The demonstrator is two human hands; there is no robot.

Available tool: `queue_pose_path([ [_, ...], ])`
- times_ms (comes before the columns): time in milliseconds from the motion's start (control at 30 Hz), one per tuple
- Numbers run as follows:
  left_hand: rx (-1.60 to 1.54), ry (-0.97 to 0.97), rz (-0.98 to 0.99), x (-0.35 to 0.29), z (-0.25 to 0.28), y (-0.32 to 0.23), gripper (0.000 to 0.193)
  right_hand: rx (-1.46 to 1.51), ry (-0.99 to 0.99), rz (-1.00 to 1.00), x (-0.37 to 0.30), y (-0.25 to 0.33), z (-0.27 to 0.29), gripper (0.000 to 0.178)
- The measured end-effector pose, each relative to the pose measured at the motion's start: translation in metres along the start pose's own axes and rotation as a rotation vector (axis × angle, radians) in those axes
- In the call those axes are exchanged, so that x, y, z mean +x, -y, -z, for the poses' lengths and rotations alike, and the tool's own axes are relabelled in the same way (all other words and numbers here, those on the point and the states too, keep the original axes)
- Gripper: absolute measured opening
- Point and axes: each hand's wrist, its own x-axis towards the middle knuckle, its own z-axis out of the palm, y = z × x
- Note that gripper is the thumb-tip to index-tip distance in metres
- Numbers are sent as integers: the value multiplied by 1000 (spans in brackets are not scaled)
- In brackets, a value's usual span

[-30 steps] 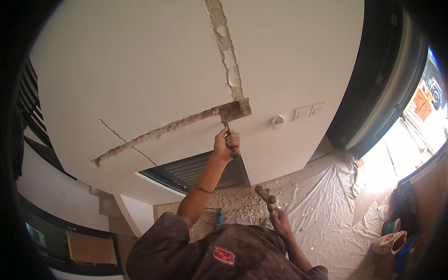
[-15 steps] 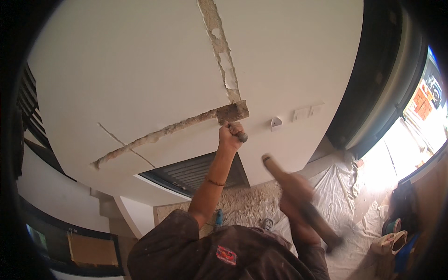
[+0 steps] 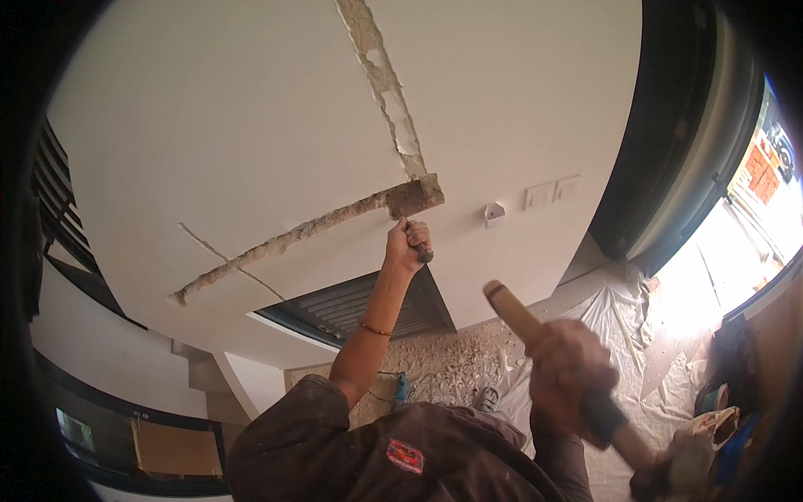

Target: The person uses a rotary hammer to create a path in a wall, removes debris using a hammer and chisel to deepen the groove, and reviews a printed architectural plan.

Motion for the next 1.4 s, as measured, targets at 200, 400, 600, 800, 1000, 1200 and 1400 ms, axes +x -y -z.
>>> queue_pose_path([
  [200, 350, 47, -137, 12, -4, 9, 47, -225, 161, -293, 8, -158, -75, 52],
  [400, 32, 19, 10, 5, -2, -2, 45, -342, 22, 173, -29, -140, -39, 57],
  [600, 14, 14, 39, -3, -12, -4, 42, -107, -143, 253, 7, -45, -68, 35],
  [800, 220, 113, 28, 13, 13, -26, 40, -103, 66, -363, -42, -176, -80, 43],
  [1000, 5, -2, 84, -21, 0, -21, 41, 377, 5, 357, 12, -47, -69, 41],
  [1200, 510, 96, -12, -12, 23, -24, 39, -241, 359, -303, -27, -169, -93, 37],
  [1400, 1424, -243, 216, -67, 4, -21, 34, -269, 452, -564, -136, -178, -63, 50],
])
